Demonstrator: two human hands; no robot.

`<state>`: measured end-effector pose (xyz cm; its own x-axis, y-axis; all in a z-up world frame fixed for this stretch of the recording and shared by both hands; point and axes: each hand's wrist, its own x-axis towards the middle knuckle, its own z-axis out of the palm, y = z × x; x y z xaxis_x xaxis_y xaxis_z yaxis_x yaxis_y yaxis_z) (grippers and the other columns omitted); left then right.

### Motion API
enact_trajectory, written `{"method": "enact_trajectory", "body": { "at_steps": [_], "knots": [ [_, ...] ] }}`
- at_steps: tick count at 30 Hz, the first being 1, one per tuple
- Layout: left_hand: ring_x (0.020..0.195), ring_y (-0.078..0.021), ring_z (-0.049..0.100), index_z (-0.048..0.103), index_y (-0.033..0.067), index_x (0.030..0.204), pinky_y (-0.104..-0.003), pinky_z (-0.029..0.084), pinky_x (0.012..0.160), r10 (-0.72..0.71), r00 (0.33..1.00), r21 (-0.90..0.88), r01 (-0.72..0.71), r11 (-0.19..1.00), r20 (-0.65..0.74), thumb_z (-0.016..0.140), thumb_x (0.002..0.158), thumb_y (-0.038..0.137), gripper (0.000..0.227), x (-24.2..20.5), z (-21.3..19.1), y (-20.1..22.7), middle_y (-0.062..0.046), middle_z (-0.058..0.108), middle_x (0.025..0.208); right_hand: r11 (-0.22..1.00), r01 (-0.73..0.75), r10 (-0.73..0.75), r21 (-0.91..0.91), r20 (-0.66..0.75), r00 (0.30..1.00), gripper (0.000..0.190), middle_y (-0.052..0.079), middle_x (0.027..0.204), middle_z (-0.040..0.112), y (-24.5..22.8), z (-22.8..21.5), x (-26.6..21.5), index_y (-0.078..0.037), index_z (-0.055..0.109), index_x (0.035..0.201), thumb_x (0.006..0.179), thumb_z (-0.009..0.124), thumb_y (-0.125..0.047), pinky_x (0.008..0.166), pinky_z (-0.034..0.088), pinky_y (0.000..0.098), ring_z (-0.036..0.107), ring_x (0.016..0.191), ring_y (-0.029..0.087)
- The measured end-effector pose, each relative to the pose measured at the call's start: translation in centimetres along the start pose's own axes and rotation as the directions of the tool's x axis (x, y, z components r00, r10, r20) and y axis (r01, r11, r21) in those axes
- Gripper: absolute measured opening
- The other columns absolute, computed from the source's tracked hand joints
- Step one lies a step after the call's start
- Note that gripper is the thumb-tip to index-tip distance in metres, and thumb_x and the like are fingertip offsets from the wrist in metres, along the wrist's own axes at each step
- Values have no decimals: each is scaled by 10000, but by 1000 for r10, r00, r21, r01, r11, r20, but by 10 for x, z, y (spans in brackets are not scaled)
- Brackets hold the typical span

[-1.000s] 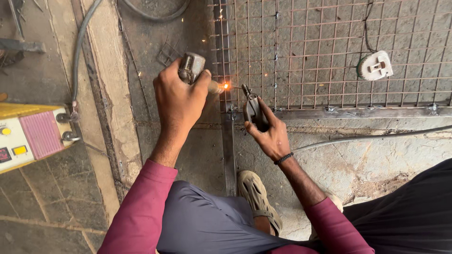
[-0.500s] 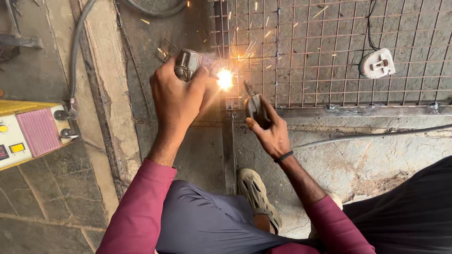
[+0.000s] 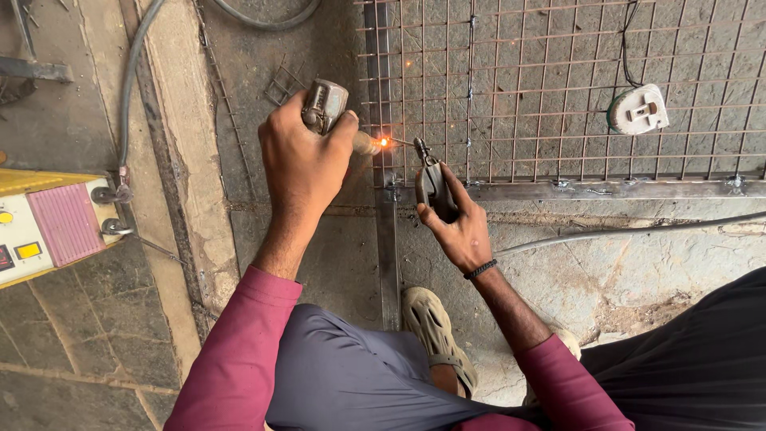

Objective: The person welds a metal mesh panel to a metal frame using a welding torch and a hammer. They repeatedly weld intersections and tap the welds with a hammer to check the joints.

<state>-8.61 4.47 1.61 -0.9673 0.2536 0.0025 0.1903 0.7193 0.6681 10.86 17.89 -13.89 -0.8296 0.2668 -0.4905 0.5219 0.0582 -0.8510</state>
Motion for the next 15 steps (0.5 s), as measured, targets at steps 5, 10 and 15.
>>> {"method": "enact_trajectory", "body": {
  "at_steps": [5,10,15],
  "knots": [
    [681,-246,741,686,12,843,-396,552,651,-18,1000,-19,18,1000,16,759,840,145,151,1,2,2,-105,723,743,999,28,-28,-24,12,1000,1014,306,1423,578,1,1,4,-102,360,1592,829,660,-700,1020,546,565,645,1247,416],
    [664,-231,743,690,32,838,-389,553,622,-96,993,-17,97,995,66,740,837,180,156,2,1,3,-93,720,724,998,-31,32,-49,32,999,1024,286,1401,594,6,6,7,-137,361,1592,788,664,-694,1003,545,562,642,1246,407],
    [675,-253,724,699,35,844,-405,543,671,-25,1000,-6,25,1000,3,740,834,196,167,1,2,1,-95,714,729,999,33,-31,-39,37,999,1024,293,1447,565,8,4,7,-131,365,1598,815,670,-716,1028,535,584,612,1294,422]
  ]
}}
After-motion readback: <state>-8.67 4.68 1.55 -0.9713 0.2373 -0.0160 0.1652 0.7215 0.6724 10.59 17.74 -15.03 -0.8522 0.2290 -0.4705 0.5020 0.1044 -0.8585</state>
